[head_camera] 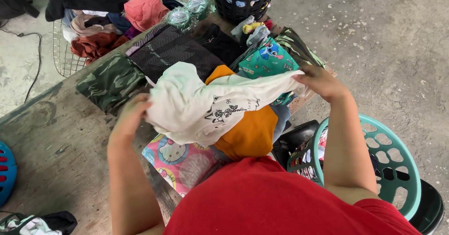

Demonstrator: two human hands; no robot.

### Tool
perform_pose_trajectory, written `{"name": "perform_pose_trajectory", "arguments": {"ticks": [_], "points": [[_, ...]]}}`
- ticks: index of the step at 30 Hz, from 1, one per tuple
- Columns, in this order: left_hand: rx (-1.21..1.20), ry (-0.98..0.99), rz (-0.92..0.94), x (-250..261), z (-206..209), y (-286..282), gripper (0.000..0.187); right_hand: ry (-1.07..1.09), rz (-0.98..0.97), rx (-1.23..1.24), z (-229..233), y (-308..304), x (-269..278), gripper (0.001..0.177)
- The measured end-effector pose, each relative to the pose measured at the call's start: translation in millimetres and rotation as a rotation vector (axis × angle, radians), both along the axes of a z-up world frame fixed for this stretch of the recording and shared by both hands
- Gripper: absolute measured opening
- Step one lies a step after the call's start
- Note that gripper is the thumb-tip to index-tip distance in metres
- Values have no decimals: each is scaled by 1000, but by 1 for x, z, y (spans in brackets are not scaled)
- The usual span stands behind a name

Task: Folding various items of clothing from a laundry basket and stacking them on a table.

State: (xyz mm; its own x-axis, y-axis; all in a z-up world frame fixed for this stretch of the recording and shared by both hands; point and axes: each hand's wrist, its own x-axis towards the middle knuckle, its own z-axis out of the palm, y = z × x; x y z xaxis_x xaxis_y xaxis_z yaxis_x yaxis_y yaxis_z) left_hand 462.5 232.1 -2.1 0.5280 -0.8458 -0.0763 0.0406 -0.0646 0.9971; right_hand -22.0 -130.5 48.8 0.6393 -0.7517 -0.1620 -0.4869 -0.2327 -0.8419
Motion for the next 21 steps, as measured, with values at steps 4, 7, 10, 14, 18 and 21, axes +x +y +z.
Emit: {"name": "perform_pose_trajectory", "arguments": {"ticks": [4,7,10,14,18,21], "points": [[398,-480,60,-53,54,-21,41,-140,-342,381,-8,6,-1,47],[425,-776,148,-58,51,-30,39,-100,-400,377,-15,5,-8,42],[155,-619,259,-33,28,-39,24,-228,-299,351,-15,3,-23,33],[-362,42,483,-14,70,-32,17,-991,-396,398,16,-6,-45,18],[-550,330,442,-22,127,-21,24,-1299,-459,379,96,13,-47,14],[-570,403,406,-32,136,-19,27,-1466,-376,344,106,0,-65,13]]}}
